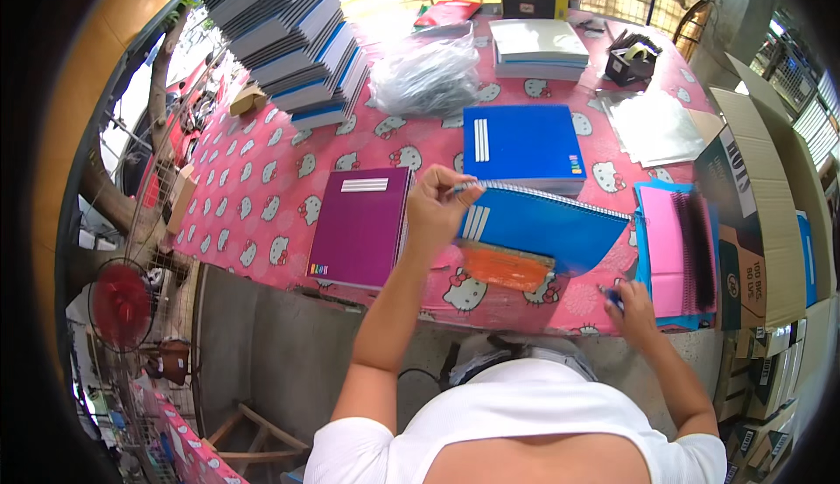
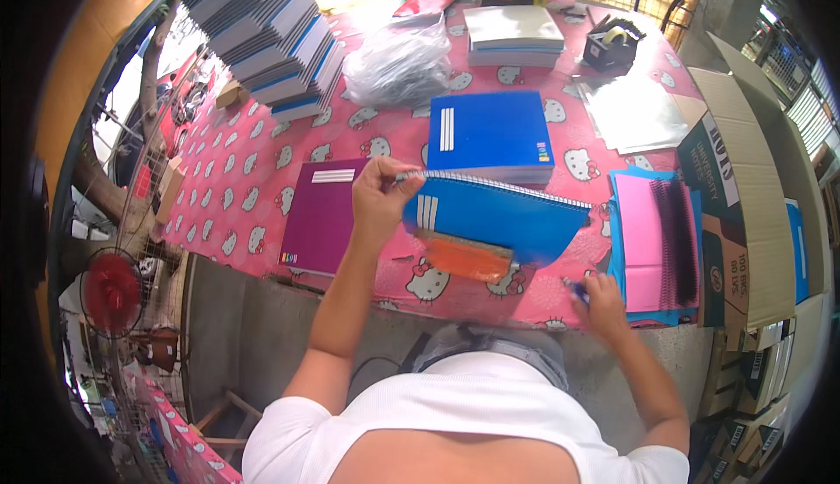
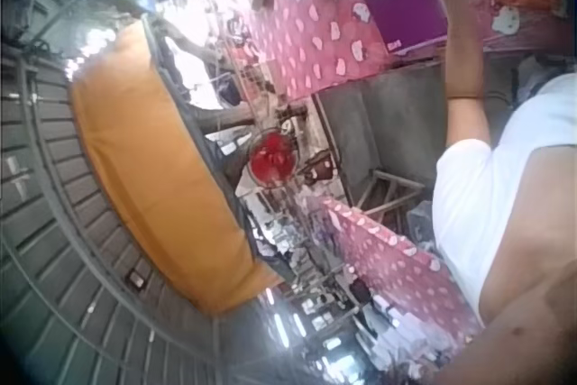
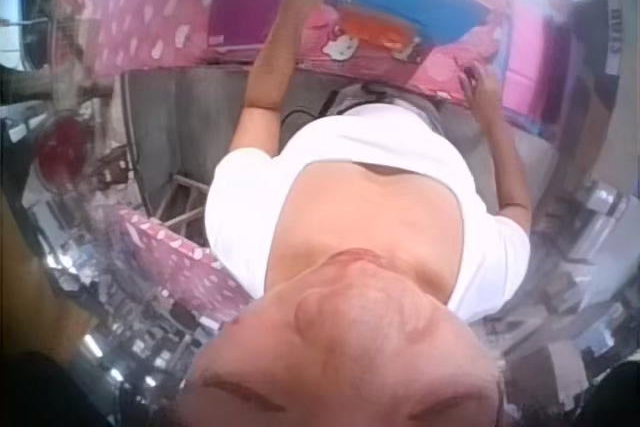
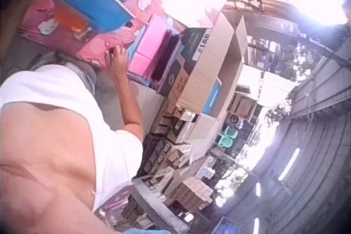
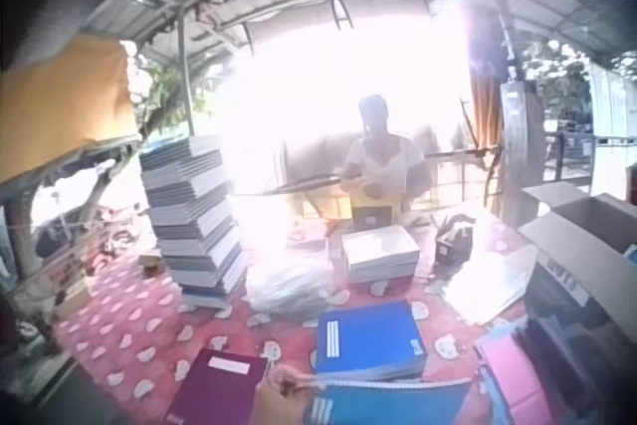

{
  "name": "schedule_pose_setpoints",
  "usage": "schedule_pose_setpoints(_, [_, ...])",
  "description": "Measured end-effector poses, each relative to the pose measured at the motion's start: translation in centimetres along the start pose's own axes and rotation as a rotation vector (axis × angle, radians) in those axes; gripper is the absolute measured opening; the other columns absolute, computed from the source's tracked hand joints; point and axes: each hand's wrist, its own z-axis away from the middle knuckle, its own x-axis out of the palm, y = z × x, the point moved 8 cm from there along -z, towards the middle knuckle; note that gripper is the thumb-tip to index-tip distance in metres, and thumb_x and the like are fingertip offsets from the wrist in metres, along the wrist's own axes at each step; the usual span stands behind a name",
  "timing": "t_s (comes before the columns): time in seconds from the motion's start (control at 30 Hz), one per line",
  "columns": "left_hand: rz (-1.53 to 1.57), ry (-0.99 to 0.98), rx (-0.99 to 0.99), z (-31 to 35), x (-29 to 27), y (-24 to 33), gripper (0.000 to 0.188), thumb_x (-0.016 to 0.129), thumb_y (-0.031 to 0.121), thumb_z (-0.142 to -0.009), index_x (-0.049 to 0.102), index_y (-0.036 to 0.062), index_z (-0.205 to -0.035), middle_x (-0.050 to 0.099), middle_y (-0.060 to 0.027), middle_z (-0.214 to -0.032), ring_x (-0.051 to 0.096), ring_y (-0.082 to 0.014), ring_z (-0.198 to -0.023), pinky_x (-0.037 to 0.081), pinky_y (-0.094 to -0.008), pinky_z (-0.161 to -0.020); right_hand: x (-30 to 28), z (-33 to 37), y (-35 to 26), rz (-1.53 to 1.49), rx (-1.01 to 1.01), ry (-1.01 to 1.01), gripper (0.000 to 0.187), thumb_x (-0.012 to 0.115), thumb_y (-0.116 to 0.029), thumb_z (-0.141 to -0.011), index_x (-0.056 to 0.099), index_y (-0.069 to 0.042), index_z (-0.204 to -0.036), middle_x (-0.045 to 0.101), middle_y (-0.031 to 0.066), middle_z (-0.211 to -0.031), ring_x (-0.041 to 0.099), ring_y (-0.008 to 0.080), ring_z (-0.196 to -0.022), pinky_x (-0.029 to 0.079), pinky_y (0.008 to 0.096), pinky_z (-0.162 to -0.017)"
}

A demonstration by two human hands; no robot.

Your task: The person tapes the spines of several spiral-bound notebooks using a blue tape dispenser. The person picks up individual notebooks from a stack, applies tape along the spiral edge, cuts the tape with scissors, and then places the finished notebook onto a growing stack.

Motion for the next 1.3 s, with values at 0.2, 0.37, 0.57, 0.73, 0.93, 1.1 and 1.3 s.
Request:
schedule_pose_setpoints(0.2, [-0.361,0.014,0.522,2.8,7.4,7.8,0.022,0.075,-0.003,-0.077,0.055,-0.0002,-0.085,0.062,-0.0122,-0.088,0.062,-0.0156,-0.078,0.051,-0.0244,-0.066,-13.6,-6.1,-15.6,-0.313,-0.094,0.314,0.037,0.07,-0.023,-0.081,0.057,-0.003,-0.11,0.054,0.0153,-0.096,0.055,0.0324,-0.087,0.046,0.0415,-0.073])
schedule_pose_setpoints(0.37, [-0.364,-0.063,0.616,3.2,10.2,9.2,0.021,0.074,-0.005,-0.076,0.056,-0.0008,-0.085,0.062,-0.0145,-0.088,0.064,-0.0189,-0.079,0.053,-0.0277,-0.063,-14.0,-8.5,-17.0,-0.198,-0.052,0.395,0.039,0.07,-0.025,-0.081,0.057,-0.003,-0.11,0.054,0.0138,-0.097,0.055,0.0327,-0.088,0.047,0.0416,-0.073])
schedule_pose_setpoints(0.57, [-0.38,-0.139,0.676,3.8,10.3,9.2,0.023,0.069,-0.013,-0.073,0.057,-0.0015,-0.088,0.062,-0.0147,-0.087,0.066,-0.0247,-0.083,0.057,-0.032,-0.069,-12.1,-9.6,-15.4,-0.531,0.014,0.085,0.036,0.066,-0.027,-0.087,0.058,0.0,-0.109,0.061,0.0125,-0.091,0.062,0.0277,-0.08,0.051,0.0387,-0.068])
schedule_pose_setpoints(0.73, [-0.382,-0.199,0.77,5.0,10.1,8.9,0.027,0.07,-0.014,-0.071,0.058,0.0011,-0.09,0.063,-0.013,-0.088,0.066,-0.0245,-0.082,0.056,-0.0328,-0.065,-5.5,-8.1,-13.6,-1.76,0.421,-0.704,0.035,0.061,-0.031,-0.093,0.063,0.003,-0.099,0.067,0.0107,-0.088,0.065,0.0198,-0.083,0.052,0.0279,-0.074])
schedule_pose_setpoints(0.93, [-0.206,0.357,0.476,1.3,-5.5,10.3,0.016,0.069,0.0,-0.083,0.055,0.0061,-0.085,0.066,-0.009,-0.089,0.061,-0.0144,-0.085,0.05,-0.0273,-0.077,0.1,-3.6,-6.8,-0.58,0.195,-0.085,0.036,0.072,-0.024,-0.082,0.059,-0.002,-0.107,0.061,0.0145,-0.108,0.06,0.0301,-0.099,0.047,0.0384,-0.089])
schedule_pose_setpoints(1.1, [0.325,0.828,0.004,5.7,-25.2,4.5,0.016,0.065,0.013,-0.09,0.052,0.0037,-0.089,0.064,-0.0139,-0.098,0.062,-0.0202,-0.086,0.054,-0.0337,-0.077,2.4,-2.2,-3.8,0.057,-0.051,0.114,0.04,0.078,-0.022,-0.072,0.06,-0.005,-0.104,0.055,0.017,-0.116,0.052,0.0365,-0.108,0.042,0.0427,-0.093])
schedule_pose_setpoints(1.3, [-0.473,1.276,-0.132,17.1,-34.1,-3.5,0.014,0.063,0.01,-0.09,0.054,-0.0001,-0.092,0.063,-0.011,-0.096,0.062,-0.0191,-0.084,0.051,-0.0318,-0.076,-0.6,-13.5,-0.9,-0.24,-0.026,0.341,0.033,0.071,-0.016,-0.079,0.059,0.001,-0.104,0.053,0.0217,-0.119,0.052,0.0384,-0.108,0.042,0.043,-0.094])
